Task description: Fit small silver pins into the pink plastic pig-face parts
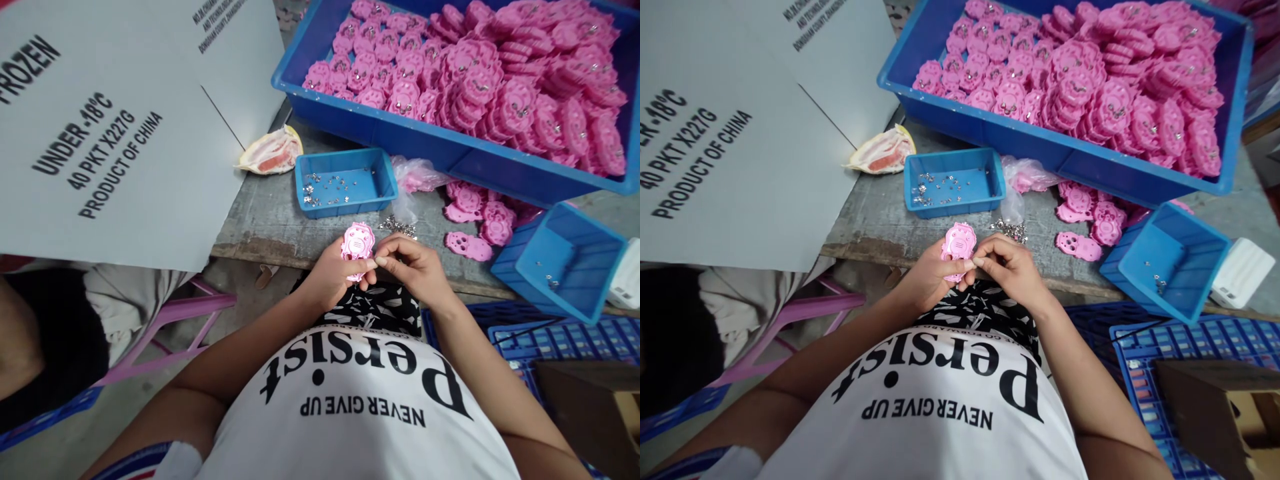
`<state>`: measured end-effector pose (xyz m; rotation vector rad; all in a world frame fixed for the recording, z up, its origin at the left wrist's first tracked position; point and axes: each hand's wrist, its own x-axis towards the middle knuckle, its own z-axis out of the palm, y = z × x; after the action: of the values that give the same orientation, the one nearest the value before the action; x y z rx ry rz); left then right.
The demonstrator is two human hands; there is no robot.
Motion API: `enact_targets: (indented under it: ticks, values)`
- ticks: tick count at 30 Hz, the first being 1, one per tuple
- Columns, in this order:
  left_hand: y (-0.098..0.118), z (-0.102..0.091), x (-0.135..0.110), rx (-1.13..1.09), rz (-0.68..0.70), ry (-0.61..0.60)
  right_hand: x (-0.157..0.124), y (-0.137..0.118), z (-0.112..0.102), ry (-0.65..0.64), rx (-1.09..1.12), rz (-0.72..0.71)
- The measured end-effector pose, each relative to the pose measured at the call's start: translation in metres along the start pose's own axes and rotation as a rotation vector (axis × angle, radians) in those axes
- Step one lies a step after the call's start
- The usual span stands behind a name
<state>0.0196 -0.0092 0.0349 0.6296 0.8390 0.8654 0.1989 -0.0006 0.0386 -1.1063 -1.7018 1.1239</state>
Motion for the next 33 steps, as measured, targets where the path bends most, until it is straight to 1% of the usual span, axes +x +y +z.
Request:
enact_targets:
  ticks: [3,5,8,10,12,14,16,19,23,29,33]
  values:
    - [-0.001,-0.001,0.000,-0.058,-0.020,-0.040,-0.002,-0.003,0.001,-0.031,-0.141,-0.079]
    - [-0.001,-0.002,0.001,-0.095,0.001,-0.041,-0.003,-0.003,0.003,0.027,-0.151,-0.071]
    - [0.000,-0.001,0.002,-0.145,0.056,-0.020,-0.005,0.003,0.008,0.195,-0.071,0.009]
    - [0.000,-0.001,0.002,-0.170,0.116,-0.023,-0.005,0.008,0.012,0.279,-0.018,0.069]
    - [-0.001,-0.001,0.001,-0.191,0.178,-0.043,-0.006,0.011,0.017,0.323,0.046,0.133]
    - [-0.003,-0.002,0.000,-0.203,0.209,-0.068,-0.007,0.011,0.022,0.349,0.113,0.187]
    - [-0.006,-0.002,-0.001,-0.197,0.233,-0.065,-0.008,0.008,0.027,0.363,0.143,0.209]
    - [-0.009,-0.003,0.000,-0.159,0.317,-0.033,-0.008,0.004,0.035,0.357,0.147,0.217]
    - [-0.012,-0.003,0.000,-0.100,0.407,-0.005,-0.006,0.000,0.041,0.356,0.234,0.238]
    - [-0.015,-0.004,0.002,-0.097,0.465,-0.058,-0.004,0.000,0.046,0.363,0.314,0.266]
    - [-0.018,-0.008,0.006,-0.102,0.512,-0.092,-0.004,0.000,0.046,0.368,0.326,0.269]
